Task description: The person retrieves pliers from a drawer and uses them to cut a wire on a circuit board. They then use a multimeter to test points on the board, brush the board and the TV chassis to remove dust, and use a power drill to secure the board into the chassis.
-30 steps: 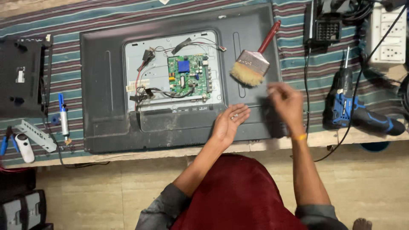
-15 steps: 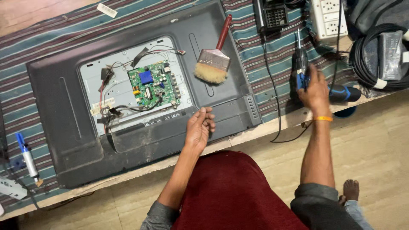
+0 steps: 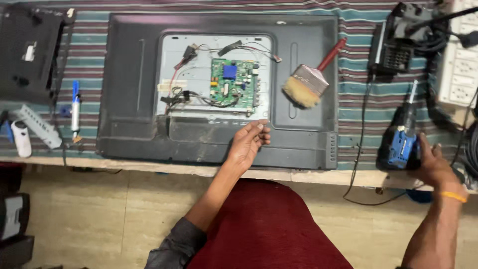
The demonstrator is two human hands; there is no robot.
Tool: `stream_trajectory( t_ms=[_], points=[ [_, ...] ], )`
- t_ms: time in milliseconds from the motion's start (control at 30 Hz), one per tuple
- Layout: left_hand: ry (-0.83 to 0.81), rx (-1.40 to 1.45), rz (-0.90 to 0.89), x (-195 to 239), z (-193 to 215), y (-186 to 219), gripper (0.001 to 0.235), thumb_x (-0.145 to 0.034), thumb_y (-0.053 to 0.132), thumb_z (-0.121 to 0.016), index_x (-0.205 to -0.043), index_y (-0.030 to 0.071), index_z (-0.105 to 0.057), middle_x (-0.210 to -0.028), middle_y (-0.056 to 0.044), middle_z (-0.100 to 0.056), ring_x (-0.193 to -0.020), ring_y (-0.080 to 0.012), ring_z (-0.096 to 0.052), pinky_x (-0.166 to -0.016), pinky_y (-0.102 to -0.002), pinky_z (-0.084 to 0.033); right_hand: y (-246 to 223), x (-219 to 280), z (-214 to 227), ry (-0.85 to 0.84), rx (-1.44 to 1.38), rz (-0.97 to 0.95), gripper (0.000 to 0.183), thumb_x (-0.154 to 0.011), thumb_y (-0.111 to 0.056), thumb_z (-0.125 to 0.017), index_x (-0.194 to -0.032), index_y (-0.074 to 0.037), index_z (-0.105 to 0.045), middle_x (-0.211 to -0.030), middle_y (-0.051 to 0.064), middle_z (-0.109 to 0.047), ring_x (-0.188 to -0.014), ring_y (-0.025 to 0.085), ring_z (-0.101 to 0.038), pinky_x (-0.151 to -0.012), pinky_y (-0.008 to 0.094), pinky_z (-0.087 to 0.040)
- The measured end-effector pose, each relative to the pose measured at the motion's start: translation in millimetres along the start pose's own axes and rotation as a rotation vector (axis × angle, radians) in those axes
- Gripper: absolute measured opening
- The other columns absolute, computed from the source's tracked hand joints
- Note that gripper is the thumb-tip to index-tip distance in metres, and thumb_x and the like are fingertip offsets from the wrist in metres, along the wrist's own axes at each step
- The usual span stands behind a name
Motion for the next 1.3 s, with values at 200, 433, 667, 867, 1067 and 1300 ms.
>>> stream_trajectory(
  t_ms=[200, 433, 667, 867, 1067, 1300],
  points=[
    [-0.049, 0.102, -0.002, 2, 11, -10, 0.018, -0.099, 0.013, -0.070, -0.113, 0.002, -0.067, -0.099, -0.009, -0.070, -0.086, -0.0173, -0.066, -0.080, -0.032, -0.056, -24, 29, 13, 0.283, -0.009, 0.035, 0.102, -0.076, -0.025, -0.086, -0.163, -0.017, -0.033, -0.109, 0.032, -0.070, -0.098, 0.048, -0.068, -0.087, 0.053, -0.056],
    [-0.044, 0.042, 0.034, 7, -2, -13, 0.018, -0.098, 0.010, -0.070, -0.113, 0.002, -0.066, -0.101, -0.009, -0.071, -0.091, -0.0183, -0.068, -0.086, -0.033, -0.057, -67, 108, 63, 0.632, -0.395, 0.112, 0.067, -0.082, -0.004, -0.082, -0.140, -0.001, -0.050, -0.101, 0.030, -0.070, -0.089, 0.043, -0.069, -0.081, 0.048, -0.055],
    [-0.093, 0.023, 0.016, 11, -12, -13, 0.021, -0.095, 0.012, -0.072, -0.113, 0.003, -0.067, -0.101, -0.008, -0.072, -0.091, -0.0179, -0.069, -0.085, -0.032, -0.058, -80, 148, 53, 0.421, -1.320, 0.170, 0.030, -0.103, 0.001, -0.069, -0.128, 0.011, -0.057, -0.109, 0.017, -0.073, -0.094, 0.026, -0.073, -0.088, 0.036, -0.059],
    [-0.095, 0.010, 0.036, 18, -4, -21, 0.019, -0.097, 0.016, -0.075, -0.108, 0.003, -0.066, -0.093, -0.008, -0.070, -0.081, -0.0169, -0.067, -0.074, -0.031, -0.055, -148, 157, 102, 0.516, -1.368, 0.276, 0.040, -0.099, 0.010, -0.061, -0.137, 0.011, -0.051, -0.113, 0.021, -0.069, -0.095, 0.030, -0.072, -0.090, 0.039, -0.061],
    [-0.038, 0.015, -0.024, 32, 6, -11, 0.023, -0.096, 0.014, -0.073, -0.113, 0.000, -0.070, -0.097, -0.007, -0.072, -0.085, -0.0156, -0.068, -0.075, -0.029, -0.055, -225, 143, 147, 0.565, -1.521, 0.444, 0.063, -0.096, 0.001, -0.069, -0.153, 0.003, -0.042, -0.123, 0.019, -0.069, -0.098, 0.026, -0.073, -0.088, 0.037, -0.063],
    [0.036, 0.017, -0.151, 44, 23, 33, 0.024, -0.095, 0.008, -0.072, -0.117, -0.002, -0.068, -0.101, -0.008, -0.073, -0.092, -0.0171, -0.069, -0.088, -0.033, -0.057, -274, 110, 136, 0.421, -1.864, 0.604, 0.090, -0.093, -0.035, -0.093, -0.155, -0.005, -0.035, -0.129, 0.016, -0.061, -0.107, 0.030, -0.066, -0.092, 0.047, -0.062]
  ],
)
Point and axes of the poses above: each hand's wrist, its own x-axis away from the middle knuckle, its own z-axis out of the back of the hand, y = z × x, the point moved 5 cm from there along -x, towards the middle knuckle
